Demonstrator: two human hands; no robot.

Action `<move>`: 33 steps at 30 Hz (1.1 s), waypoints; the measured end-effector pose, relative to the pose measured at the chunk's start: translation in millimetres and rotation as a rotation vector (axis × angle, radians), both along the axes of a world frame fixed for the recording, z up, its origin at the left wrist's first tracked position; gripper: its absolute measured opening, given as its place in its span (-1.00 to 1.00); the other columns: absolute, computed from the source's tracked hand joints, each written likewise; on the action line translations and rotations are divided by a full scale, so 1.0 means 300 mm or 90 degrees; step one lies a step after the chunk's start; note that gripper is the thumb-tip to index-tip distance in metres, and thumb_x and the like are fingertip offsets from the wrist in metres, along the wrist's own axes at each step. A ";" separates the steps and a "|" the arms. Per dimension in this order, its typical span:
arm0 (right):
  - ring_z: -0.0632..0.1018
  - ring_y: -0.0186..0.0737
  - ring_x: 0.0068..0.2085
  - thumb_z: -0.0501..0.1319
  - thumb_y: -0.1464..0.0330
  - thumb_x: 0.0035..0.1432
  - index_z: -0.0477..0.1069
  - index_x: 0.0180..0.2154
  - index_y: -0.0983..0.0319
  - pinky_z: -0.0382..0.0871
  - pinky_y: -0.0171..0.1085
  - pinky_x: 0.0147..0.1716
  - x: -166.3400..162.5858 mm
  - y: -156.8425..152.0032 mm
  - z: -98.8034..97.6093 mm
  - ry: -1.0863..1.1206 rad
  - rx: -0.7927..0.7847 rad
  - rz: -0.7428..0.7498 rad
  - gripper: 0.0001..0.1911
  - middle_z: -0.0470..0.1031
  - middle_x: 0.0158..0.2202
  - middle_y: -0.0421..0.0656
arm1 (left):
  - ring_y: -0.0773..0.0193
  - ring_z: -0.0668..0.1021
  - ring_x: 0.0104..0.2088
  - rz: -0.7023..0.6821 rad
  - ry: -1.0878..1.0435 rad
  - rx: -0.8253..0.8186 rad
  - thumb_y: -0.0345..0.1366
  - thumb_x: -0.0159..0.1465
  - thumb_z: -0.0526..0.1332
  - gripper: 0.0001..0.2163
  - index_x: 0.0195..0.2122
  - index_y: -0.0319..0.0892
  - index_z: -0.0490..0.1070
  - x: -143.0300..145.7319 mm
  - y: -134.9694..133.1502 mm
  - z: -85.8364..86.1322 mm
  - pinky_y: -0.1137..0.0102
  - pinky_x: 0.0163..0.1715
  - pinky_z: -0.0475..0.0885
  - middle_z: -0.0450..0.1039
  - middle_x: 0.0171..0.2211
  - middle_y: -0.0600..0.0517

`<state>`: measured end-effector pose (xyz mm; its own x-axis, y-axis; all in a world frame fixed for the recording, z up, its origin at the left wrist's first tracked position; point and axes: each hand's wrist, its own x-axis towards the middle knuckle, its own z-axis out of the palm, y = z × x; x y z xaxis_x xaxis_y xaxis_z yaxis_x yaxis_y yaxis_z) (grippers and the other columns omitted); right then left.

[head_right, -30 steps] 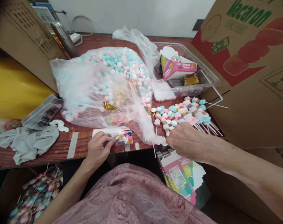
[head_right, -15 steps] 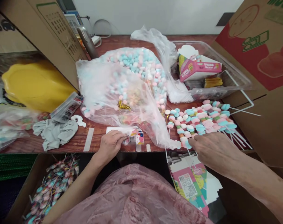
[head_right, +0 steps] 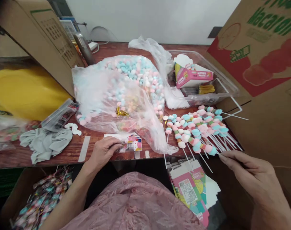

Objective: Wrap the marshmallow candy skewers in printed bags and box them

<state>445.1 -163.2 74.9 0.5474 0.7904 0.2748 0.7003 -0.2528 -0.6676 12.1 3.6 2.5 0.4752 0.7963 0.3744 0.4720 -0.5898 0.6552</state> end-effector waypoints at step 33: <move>0.54 -0.25 -0.41 0.12 0.49 0.29 0.50 -0.31 0.21 0.31 -0.27 -0.41 -0.466 0.279 -0.039 -0.292 0.071 0.577 -0.80 0.56 -0.42 -0.15 | 0.28 0.49 -0.31 -0.111 0.001 0.087 -0.40 0.33 0.16 -0.86 -0.31 -0.17 0.51 0.008 -0.032 0.014 0.38 -0.29 0.43 0.54 -0.35 -0.03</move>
